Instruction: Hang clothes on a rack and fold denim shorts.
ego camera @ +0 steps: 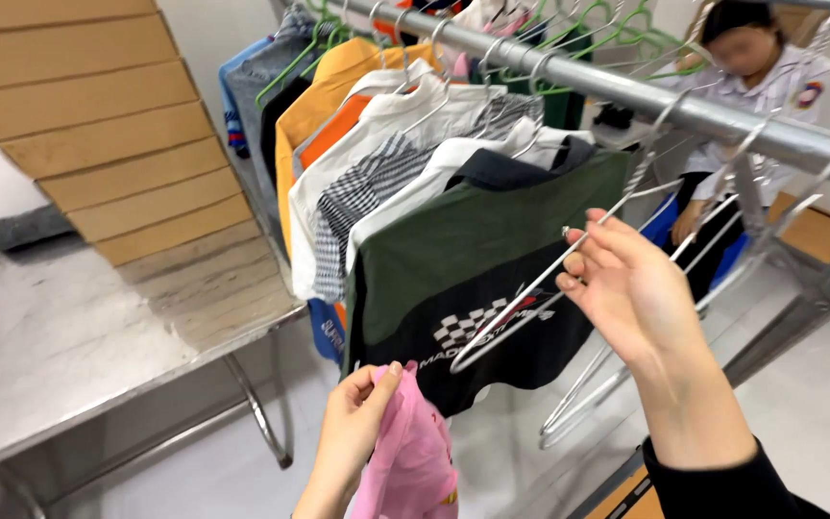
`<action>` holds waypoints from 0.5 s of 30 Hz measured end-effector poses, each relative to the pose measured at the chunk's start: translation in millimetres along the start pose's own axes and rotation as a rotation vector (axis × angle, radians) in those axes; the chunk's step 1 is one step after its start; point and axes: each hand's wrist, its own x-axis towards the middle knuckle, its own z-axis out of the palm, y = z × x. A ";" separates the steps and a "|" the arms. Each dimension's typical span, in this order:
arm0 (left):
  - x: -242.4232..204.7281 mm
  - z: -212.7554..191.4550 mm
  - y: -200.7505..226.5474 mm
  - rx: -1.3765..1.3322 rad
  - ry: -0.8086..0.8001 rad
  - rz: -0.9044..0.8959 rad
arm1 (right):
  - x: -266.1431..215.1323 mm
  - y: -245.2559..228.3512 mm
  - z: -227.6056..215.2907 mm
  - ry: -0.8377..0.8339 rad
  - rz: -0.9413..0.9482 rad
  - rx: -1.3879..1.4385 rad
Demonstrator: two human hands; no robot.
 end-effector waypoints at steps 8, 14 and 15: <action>-44.5 -7.5 -3.0 -0.085 0.223 -0.018 | -136.5 79.3 19.1 -0.196 -0.610 -0.444; -70.0 -10.4 -29.4 -0.147 0.377 0.088 | -134.5 185.0 -23.9 -0.530 -0.374 -0.959; -76.4 -12.0 -34.8 -0.153 0.410 0.113 | -128.3 207.5 -37.8 -0.603 -0.227 -1.098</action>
